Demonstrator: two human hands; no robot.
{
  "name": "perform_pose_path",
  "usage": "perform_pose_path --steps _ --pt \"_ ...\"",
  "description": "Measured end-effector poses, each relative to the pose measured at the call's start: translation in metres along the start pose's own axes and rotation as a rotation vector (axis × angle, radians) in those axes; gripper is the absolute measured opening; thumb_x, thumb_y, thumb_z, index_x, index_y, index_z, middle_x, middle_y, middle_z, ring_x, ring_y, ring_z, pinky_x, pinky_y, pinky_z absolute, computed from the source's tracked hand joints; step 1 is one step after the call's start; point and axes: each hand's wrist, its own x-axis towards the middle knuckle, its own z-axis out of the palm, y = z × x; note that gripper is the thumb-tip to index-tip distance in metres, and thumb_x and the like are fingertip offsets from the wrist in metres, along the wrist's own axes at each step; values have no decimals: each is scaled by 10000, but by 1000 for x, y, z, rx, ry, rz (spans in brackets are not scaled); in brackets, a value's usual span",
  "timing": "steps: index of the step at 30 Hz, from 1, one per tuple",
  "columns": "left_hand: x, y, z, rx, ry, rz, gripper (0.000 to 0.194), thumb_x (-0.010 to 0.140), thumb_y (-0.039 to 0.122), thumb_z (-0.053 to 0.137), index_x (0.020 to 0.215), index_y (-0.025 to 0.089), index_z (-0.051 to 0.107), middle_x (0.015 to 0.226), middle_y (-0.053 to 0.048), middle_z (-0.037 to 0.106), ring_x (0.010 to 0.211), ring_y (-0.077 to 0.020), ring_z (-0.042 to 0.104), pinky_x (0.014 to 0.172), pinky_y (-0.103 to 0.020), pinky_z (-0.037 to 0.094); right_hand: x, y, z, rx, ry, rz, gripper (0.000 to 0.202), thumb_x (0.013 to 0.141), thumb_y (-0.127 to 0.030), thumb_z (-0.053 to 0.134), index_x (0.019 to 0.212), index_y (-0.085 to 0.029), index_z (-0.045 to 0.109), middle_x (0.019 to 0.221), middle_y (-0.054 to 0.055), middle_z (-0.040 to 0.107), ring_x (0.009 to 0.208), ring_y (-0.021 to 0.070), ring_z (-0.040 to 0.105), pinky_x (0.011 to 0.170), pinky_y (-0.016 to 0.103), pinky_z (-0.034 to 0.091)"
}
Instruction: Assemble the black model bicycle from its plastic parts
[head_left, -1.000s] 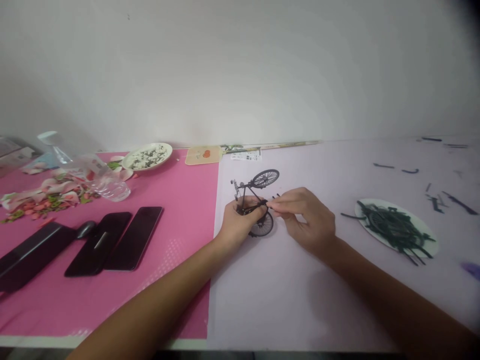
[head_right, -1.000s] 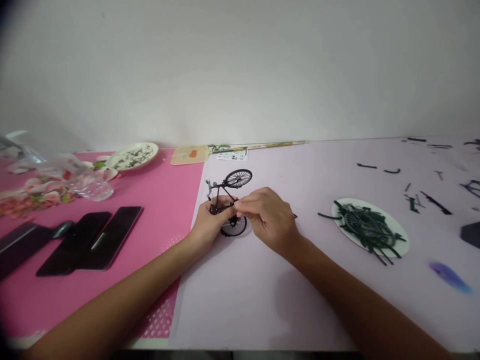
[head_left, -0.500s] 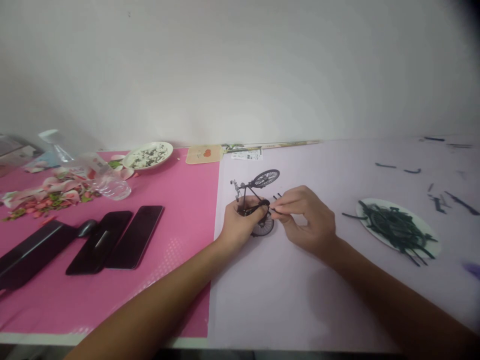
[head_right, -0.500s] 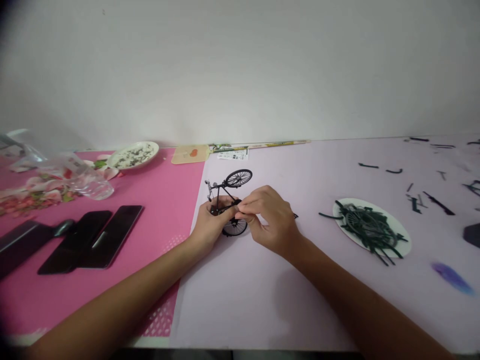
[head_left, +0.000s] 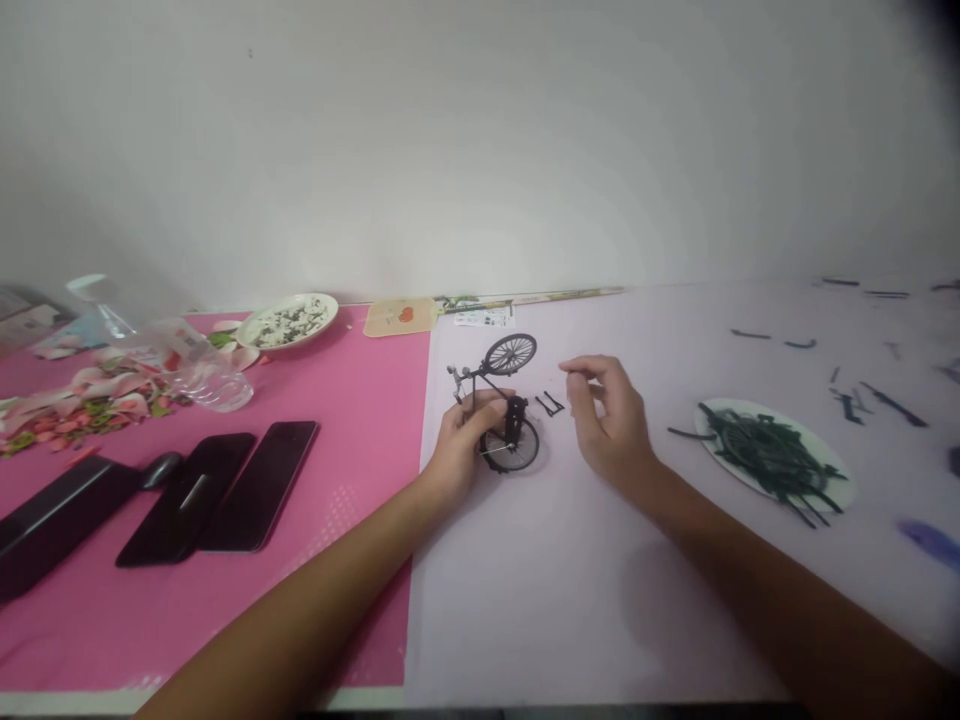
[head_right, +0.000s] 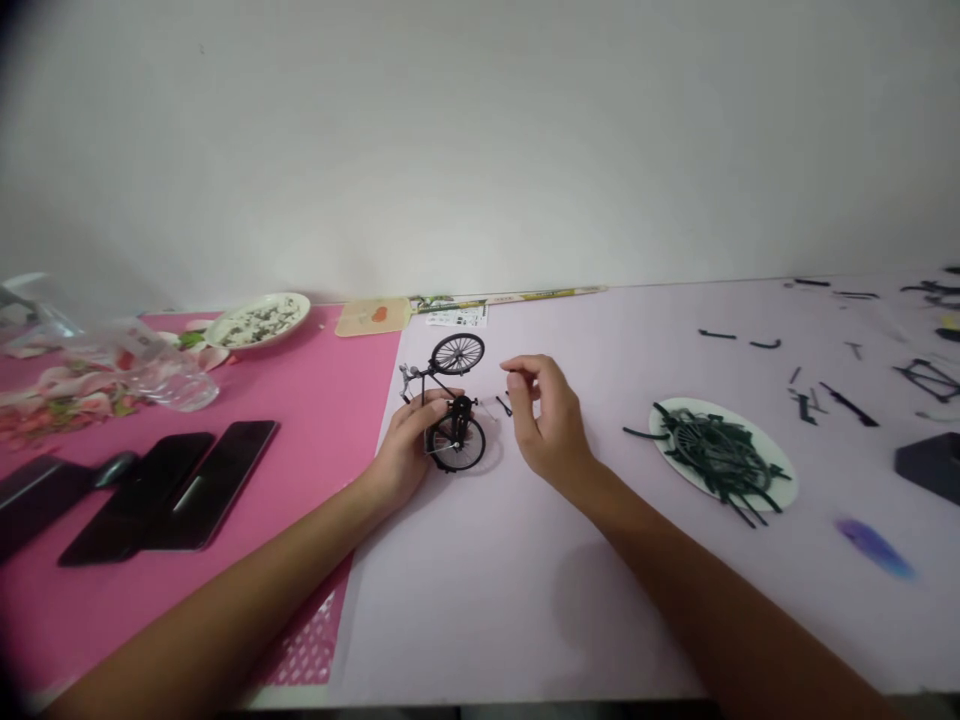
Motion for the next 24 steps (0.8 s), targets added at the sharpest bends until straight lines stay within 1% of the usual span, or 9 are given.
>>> perform_pose_path --steps 2,3,6,8,10,12,17,24 --pt "1 1 0 -51 8 -24 382 854 432 728 1085 128 748 981 -106 751 825 -202 674 760 -308 511 3 3 0 -7 -99 116 236 1081 -355 458 1171 -226 634 889 31 650 670 153 563 630 305 475" --pt "1 1 0 -67 12 -31 380 854 435 724 1071 123 748 974 -110 751 819 -205 674 754 -311 512 4 5 0 -7 -166 150 258 1086 -367 445 1174 -225 641 844 18 633 639 147 533 613 299 445" --pt "1 1 1 -80 26 -31 357 832 406 753 1049 123 751 955 -100 743 809 -199 669 753 -308 516 5 8 0 -5 -383 168 272 1070 -402 492 1154 -230 686 749 -14 572 629 141 486 639 294 409" --pt "1 1 0 -78 30 -28 340 823 389 766 1038 126 756 939 -87 733 797 -187 658 739 -297 513 5 10 1 4 -467 166 249 1042 -410 552 1138 -233 699 683 -45 487 614 136 443 649 286 393" --pt "1 0 0 -76 33 -23 330 816 379 772 1031 129 760 930 -77 724 787 -176 649 720 -284 506 4 12 1 8 -489 171 229 1016 -407 600 1128 -236 703 642 -71 377 588 129 395 635 275 369" --pt "1 0 0 -78 42 -24 331 807 374 780 1032 132 764 933 -72 721 788 -171 646 715 -279 501 4 13 2 1 -476 169 212 988 -397 648 1112 -237 709 641 -78 328 585 126 387 635 267 359" --pt "1 0 1 -67 55 -27 332 786 357 791 1035 139 772 959 -71 730 819 -179 653 745 -288 502 4 13 3 -31 -461 168 142 957 -354 690 1015 -231 732 626 -80 336 577 123 407 646 265 365" --pt "1 0 1 -53 58 -21 334 785 361 784 1035 139 773 960 -78 741 823 -188 661 752 -297 501 4 13 4 -49 -444 162 125 947 -331 696 1000 -226 738 633 -75 355 580 124 414 658 266 378"
